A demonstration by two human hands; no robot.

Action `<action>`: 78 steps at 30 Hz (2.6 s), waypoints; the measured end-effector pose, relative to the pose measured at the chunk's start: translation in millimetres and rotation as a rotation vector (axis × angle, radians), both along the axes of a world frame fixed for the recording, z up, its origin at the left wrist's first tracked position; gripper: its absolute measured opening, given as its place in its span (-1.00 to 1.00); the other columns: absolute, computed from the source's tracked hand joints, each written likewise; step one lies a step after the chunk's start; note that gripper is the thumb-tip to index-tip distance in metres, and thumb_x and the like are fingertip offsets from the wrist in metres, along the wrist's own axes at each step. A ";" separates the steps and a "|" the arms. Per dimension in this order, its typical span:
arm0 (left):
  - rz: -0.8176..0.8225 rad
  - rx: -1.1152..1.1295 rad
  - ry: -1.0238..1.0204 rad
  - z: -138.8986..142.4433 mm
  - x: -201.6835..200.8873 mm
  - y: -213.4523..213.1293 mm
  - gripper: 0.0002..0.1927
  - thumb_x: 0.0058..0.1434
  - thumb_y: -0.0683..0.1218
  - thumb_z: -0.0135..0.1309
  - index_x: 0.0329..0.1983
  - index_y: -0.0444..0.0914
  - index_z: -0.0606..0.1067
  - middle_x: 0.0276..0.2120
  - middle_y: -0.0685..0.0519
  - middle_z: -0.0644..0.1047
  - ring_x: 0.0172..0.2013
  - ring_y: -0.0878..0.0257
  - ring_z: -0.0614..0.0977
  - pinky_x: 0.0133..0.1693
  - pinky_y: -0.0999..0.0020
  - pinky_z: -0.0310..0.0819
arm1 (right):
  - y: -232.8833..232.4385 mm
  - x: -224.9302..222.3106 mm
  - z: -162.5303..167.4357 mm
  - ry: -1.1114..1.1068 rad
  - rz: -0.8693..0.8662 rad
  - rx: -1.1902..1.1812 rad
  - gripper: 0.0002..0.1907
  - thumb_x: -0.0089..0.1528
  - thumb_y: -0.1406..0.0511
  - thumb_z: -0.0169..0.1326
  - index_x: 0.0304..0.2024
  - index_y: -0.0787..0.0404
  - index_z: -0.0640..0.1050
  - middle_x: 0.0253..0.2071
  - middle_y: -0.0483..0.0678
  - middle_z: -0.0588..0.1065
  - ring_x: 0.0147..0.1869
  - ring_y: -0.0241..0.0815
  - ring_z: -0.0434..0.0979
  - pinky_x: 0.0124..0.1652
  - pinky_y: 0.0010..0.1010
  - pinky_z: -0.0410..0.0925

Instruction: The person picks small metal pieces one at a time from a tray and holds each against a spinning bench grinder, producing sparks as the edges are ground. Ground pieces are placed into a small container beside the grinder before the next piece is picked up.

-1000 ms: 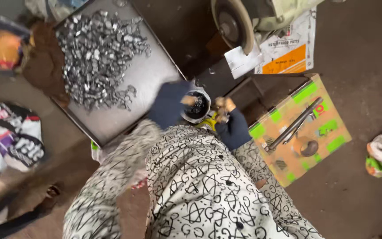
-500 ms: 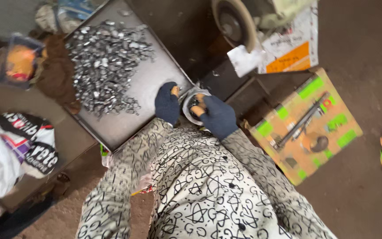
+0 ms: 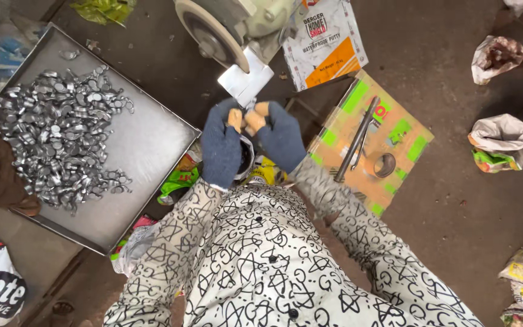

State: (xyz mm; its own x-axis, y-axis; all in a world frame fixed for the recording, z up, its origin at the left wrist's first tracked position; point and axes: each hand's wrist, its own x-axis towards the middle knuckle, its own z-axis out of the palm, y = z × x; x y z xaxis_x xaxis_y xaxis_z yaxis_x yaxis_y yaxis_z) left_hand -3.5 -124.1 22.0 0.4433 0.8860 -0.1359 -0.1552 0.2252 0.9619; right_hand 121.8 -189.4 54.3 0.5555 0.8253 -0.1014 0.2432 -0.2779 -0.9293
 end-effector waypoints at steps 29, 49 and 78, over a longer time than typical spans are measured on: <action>-0.190 0.985 0.736 27.0 14.1 65.7 -0.57 0.39 0.02 0.06 0.26 -0.22 0.46 -0.20 -0.08 0.49 -0.21 -0.05 0.55 -0.17 0.00 0.38 | 38.2 70.2 11.7 -0.961 0.311 -0.009 -0.72 0.41 0.08 0.19 0.07 0.03 0.57 -0.29 -0.09 0.56 -0.30 -0.08 0.61 -0.38 -0.27 0.38; -0.196 1.140 0.963 -5.1 41.6 102.5 -0.77 0.23 0.01 0.19 -0.09 -0.12 0.55 -0.30 0.04 0.51 -0.27 0.09 0.59 -0.22 0.14 0.43 | 68.1 110.2 -4.9 -0.900 0.565 0.172 -0.67 0.29 0.10 0.27 -0.10 0.18 0.54 -0.32 -0.03 0.51 -0.27 0.04 0.58 -0.36 -0.17 0.37; -0.055 1.062 1.335 -48.8 -123.9 195.4 -0.67 0.38 -0.02 0.05 0.18 -0.18 0.45 -0.13 -0.02 0.53 -0.04 -0.04 0.48 -0.04 -0.12 0.26 | -22.7 -73.0 -43.5 1.352 -0.186 -0.066 -0.53 0.27 0.11 0.13 0.07 0.32 0.50 -0.23 -0.13 0.46 -0.25 -0.34 0.46 -0.28 -0.55 0.37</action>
